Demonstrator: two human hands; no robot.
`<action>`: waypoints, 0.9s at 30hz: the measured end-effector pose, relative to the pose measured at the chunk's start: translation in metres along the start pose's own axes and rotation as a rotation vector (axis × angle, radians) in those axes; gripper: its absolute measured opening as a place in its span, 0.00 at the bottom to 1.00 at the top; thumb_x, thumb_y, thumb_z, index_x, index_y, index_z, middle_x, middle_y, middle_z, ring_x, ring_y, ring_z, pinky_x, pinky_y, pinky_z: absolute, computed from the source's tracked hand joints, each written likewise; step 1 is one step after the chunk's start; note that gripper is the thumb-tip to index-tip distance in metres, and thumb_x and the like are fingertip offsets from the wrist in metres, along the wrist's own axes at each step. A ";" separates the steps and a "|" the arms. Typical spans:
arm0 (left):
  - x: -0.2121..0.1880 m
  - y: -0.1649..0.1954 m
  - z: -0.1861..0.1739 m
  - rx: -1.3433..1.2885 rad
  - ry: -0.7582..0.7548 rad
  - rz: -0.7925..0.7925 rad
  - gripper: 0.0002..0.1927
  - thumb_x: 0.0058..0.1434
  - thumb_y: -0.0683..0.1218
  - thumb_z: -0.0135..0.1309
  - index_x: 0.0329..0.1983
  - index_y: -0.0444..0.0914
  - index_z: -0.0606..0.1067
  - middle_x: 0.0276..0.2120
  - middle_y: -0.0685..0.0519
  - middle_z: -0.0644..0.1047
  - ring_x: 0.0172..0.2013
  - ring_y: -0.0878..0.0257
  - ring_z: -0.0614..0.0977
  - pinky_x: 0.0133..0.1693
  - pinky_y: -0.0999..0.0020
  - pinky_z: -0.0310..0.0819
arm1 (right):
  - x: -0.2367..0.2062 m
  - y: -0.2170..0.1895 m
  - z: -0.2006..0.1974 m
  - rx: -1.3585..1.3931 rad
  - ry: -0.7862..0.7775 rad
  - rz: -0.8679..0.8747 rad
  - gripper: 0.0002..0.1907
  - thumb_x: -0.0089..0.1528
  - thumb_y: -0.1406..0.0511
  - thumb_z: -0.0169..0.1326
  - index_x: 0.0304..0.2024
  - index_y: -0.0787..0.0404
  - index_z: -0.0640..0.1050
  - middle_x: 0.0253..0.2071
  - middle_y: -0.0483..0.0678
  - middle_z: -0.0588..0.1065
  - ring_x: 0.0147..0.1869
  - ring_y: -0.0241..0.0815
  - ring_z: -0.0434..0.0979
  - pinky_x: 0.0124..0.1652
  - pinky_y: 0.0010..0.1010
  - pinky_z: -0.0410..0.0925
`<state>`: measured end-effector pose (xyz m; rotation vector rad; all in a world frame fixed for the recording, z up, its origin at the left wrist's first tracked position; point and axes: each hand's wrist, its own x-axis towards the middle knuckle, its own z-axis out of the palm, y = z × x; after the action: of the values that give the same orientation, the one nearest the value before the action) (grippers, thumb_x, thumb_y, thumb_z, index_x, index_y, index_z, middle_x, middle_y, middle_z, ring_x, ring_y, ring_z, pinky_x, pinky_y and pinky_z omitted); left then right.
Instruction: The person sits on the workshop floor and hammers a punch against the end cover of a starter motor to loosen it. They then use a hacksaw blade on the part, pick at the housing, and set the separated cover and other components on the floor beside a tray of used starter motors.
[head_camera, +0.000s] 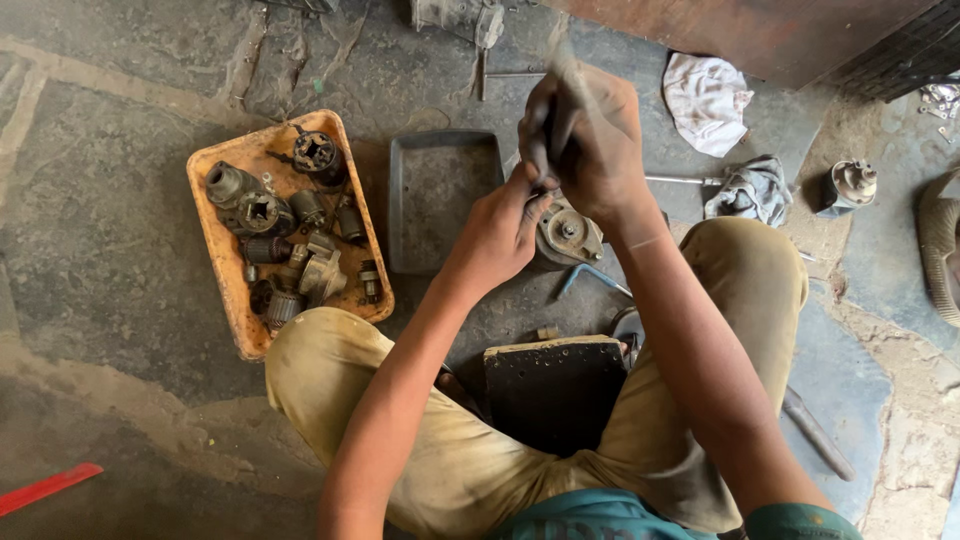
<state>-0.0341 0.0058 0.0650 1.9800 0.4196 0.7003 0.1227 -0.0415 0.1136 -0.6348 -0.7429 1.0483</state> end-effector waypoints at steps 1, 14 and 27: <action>0.000 -0.001 0.002 0.049 0.035 0.029 0.11 0.71 0.41 0.53 0.53 0.33 0.69 0.43 0.43 0.81 0.45 0.47 0.86 0.42 0.59 0.80 | 0.003 0.000 0.000 0.010 -0.077 -0.049 0.15 0.71 0.60 0.55 0.41 0.68 0.73 0.28 0.55 0.73 0.26 0.42 0.74 0.24 0.27 0.64; 0.010 0.003 0.007 0.591 0.321 0.175 0.24 0.49 0.56 0.73 0.40 0.40 0.76 0.30 0.54 0.80 0.29 0.60 0.82 0.33 0.63 0.74 | 0.000 0.006 0.002 -0.029 -0.002 -0.166 0.21 0.59 0.74 0.70 0.46 0.63 0.70 0.35 0.48 0.72 0.31 0.36 0.71 0.29 0.27 0.65; 0.007 -0.006 0.007 0.273 0.161 0.240 0.15 0.69 0.49 0.58 0.53 0.38 0.71 0.44 0.43 0.79 0.46 0.49 0.83 0.48 0.54 0.78 | 0.001 0.005 -0.016 0.031 -0.129 -0.050 0.31 0.75 0.46 0.54 0.38 0.70 0.74 0.20 0.50 0.69 0.21 0.40 0.64 0.28 0.32 0.61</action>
<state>-0.0243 0.0077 0.0594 2.2634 0.3936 1.0025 0.1334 -0.0400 0.1002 -0.5228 -0.8491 1.0601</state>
